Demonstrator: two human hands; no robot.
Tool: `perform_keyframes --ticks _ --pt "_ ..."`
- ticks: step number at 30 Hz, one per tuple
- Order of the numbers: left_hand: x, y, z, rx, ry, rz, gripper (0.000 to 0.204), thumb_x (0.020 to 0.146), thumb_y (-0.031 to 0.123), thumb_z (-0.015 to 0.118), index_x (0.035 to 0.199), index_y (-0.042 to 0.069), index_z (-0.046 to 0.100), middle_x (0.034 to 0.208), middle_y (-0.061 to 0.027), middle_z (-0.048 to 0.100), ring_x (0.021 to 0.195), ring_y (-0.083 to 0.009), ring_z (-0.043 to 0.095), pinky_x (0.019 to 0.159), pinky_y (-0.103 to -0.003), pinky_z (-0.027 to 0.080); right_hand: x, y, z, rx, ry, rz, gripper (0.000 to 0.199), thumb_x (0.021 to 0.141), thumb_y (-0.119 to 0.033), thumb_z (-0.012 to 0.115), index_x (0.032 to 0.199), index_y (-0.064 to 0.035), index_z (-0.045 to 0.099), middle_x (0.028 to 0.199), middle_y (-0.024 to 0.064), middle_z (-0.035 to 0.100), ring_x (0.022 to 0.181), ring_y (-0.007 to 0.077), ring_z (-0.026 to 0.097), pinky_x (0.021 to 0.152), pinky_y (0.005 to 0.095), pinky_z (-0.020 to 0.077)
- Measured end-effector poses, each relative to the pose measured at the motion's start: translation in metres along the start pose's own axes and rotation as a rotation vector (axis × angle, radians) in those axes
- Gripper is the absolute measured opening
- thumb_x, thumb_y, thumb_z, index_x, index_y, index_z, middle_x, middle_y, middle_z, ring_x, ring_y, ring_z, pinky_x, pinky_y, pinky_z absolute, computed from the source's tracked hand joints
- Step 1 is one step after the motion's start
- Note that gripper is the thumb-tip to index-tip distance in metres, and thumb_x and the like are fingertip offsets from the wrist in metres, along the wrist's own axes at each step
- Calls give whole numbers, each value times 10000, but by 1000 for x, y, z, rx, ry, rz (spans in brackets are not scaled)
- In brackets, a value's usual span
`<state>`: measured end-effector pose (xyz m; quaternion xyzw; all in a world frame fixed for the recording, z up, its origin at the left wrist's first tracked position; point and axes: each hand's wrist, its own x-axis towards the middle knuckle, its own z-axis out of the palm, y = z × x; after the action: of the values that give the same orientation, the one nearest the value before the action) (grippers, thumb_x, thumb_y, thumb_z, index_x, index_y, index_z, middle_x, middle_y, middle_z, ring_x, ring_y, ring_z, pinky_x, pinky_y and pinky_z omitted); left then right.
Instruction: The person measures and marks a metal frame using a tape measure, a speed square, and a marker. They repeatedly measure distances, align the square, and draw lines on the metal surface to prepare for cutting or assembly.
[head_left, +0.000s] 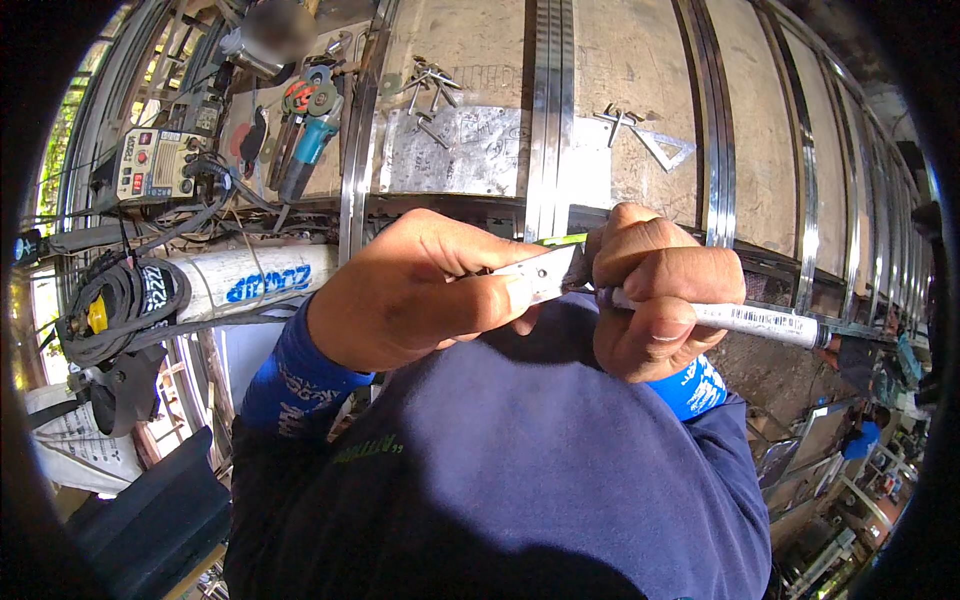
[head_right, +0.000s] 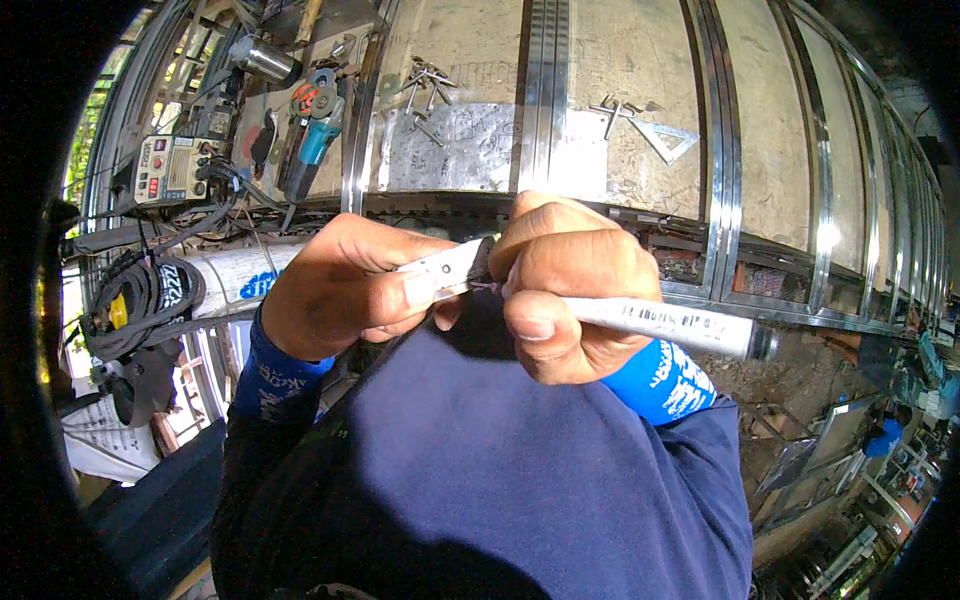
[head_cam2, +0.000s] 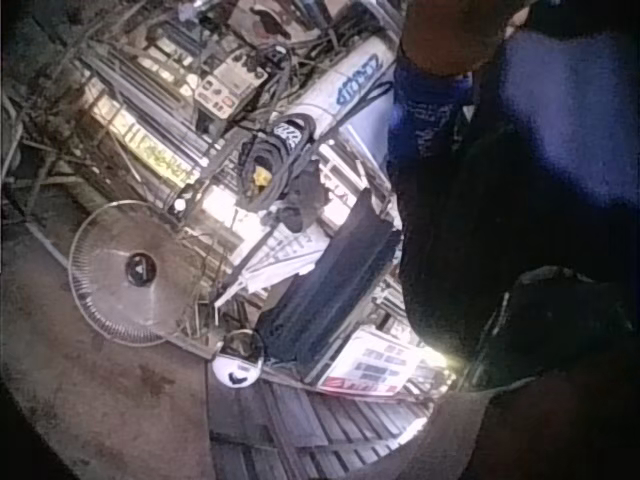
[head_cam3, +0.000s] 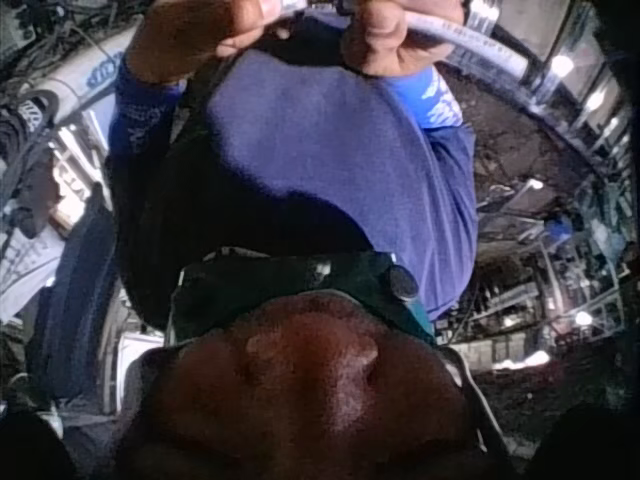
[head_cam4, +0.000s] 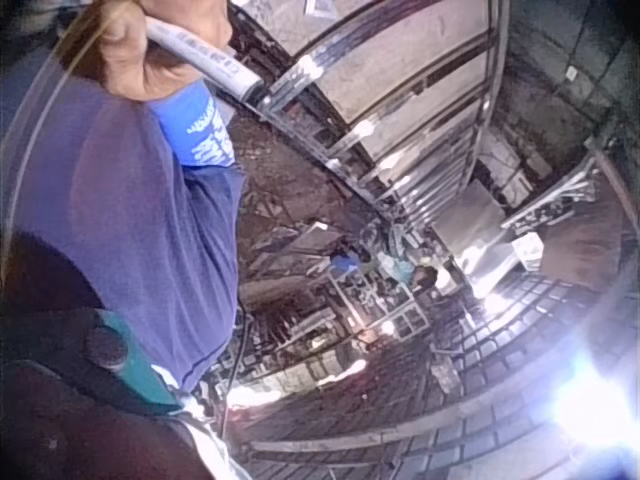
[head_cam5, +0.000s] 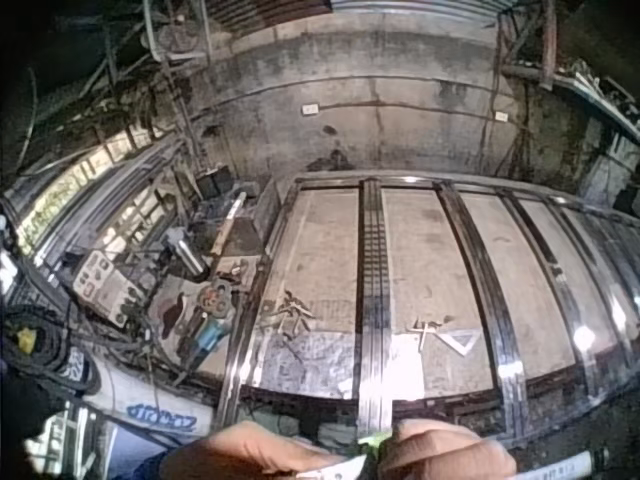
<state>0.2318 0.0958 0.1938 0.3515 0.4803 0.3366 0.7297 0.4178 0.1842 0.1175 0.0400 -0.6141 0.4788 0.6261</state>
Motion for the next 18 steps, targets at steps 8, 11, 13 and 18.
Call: perform_keyframes --ticks 8,11,13,18 --pt "2 -5 -4 33 -28 22 351 951 236 610 1083 -66 731 726 0 640 613 -30 481 547 -209 377 5 -1 0 -164 -61 -13 347 1062 -356 537 964 -39 433 616 87 487 445 136 399 421 304 373" --pt "2 -7 -1 35 -13 26 340 952 252 614 1020 -59 732 705 11 623 606 -30 476 541 -209 368 5 0 1 -148 -47 -26 350 1057 -353 549 954 -38 437 605 87 481 440 136 395 420 305 365" --pt "2 -7 0 44 -7 34 342 952 264 617 998 -55 732 701 12 620 603 -31 474 538 -210 366 4 0 2 -126 -34 -21 350 1056 -352 554 950 -38 439 599 88 478 436 136 391 418 305 359" --pt "2 -7 0 70 -20 72 350 952 284 620 977 -47 732 703 10 624 598 -33 473 534 -211 365 4 0 3 -103 -25 -13 348 1056 -349 553 950 -37 440 593 92 477 432 132 385 414 302 358"
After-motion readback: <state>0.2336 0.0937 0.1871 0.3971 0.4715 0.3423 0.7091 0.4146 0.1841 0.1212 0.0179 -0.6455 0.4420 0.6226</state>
